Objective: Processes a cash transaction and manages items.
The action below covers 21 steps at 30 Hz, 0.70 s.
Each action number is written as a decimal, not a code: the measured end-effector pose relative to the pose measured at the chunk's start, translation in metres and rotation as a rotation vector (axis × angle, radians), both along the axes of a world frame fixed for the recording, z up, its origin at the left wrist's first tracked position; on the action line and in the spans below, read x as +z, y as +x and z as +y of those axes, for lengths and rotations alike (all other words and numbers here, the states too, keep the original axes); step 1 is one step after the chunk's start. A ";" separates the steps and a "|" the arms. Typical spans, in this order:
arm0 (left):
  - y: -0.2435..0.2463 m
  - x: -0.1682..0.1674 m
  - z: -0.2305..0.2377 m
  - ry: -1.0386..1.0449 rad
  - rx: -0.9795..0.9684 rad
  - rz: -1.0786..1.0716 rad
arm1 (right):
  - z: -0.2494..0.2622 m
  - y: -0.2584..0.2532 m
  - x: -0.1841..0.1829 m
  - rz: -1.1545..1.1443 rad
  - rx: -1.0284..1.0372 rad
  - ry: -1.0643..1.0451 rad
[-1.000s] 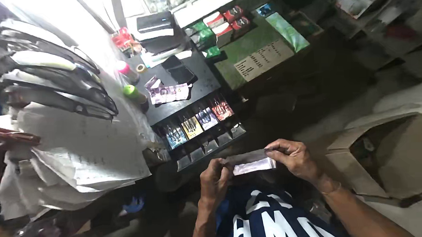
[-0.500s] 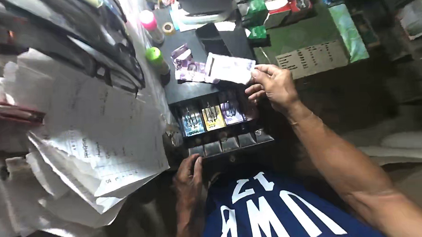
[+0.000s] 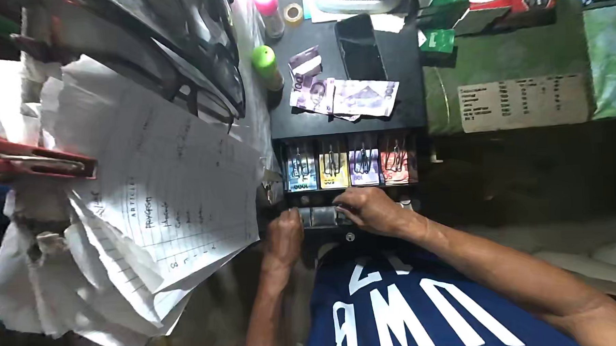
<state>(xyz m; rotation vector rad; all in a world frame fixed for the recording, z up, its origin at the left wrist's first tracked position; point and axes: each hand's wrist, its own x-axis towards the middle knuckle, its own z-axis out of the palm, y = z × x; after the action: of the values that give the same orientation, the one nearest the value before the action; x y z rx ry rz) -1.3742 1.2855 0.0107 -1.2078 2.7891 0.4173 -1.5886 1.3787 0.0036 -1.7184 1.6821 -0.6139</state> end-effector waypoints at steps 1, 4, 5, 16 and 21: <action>-0.012 0.004 -0.007 0.018 -0.009 -0.142 | -0.005 0.003 0.003 0.031 0.036 0.035; -0.046 0.018 -0.017 0.109 -0.022 -0.519 | -0.016 0.009 0.012 0.077 0.106 0.121; -0.050 0.017 -0.017 0.101 -0.048 -0.555 | -0.018 0.010 0.012 0.080 0.112 0.127; -0.014 0.008 -0.012 -0.135 -0.048 0.153 | -0.021 0.002 0.010 -0.494 -0.247 0.224; -0.003 0.025 0.012 0.239 0.118 0.704 | -0.011 0.025 0.018 -1.191 -0.396 0.410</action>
<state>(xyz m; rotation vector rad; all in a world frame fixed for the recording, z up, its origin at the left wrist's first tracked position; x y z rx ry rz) -1.3777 1.2970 0.0359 -1.3717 3.0594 1.3810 -1.5634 1.3679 0.0220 -0.4655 1.1000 -1.0824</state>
